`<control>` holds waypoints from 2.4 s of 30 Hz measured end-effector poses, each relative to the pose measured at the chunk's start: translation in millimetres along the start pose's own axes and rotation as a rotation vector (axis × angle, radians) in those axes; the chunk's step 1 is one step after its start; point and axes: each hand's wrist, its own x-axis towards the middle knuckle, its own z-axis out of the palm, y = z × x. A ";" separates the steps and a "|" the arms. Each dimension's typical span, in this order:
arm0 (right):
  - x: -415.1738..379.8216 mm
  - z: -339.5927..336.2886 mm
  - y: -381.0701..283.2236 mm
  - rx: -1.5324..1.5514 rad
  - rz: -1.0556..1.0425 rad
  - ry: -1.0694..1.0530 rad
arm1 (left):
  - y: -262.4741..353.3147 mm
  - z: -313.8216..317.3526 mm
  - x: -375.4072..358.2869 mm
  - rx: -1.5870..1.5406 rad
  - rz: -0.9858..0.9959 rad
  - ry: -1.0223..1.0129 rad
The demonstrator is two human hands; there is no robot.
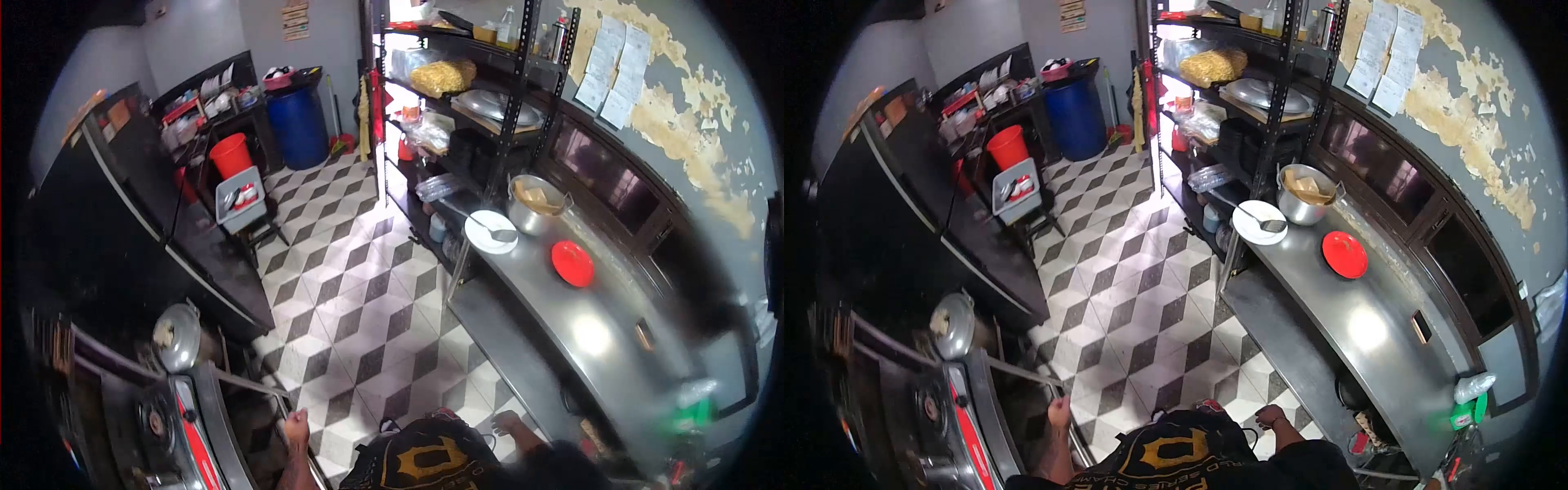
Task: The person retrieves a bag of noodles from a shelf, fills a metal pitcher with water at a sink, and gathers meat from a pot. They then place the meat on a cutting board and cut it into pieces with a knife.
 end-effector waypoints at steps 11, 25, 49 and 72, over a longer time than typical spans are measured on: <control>70.8 -43.8 -353.1 0.128 -0.610 0.089 | 443.3 123.8 274.5 -0.328 0.420 -0.461; -53.1 -202.5 -833.8 0.159 -1.248 0.367 | 841.3 266.5 523.1 -0.465 0.714 -0.903; 73.7 -528.2 -1256.4 0.883 -1.066 0.838 | 1140.0 454.9 688.6 -0.693 0.671 -1.711; 8.8 -171.1 -1158.1 0.217 -1.669 1.247 | 1005.2 416.9 698.6 -1.239 0.443 -1.942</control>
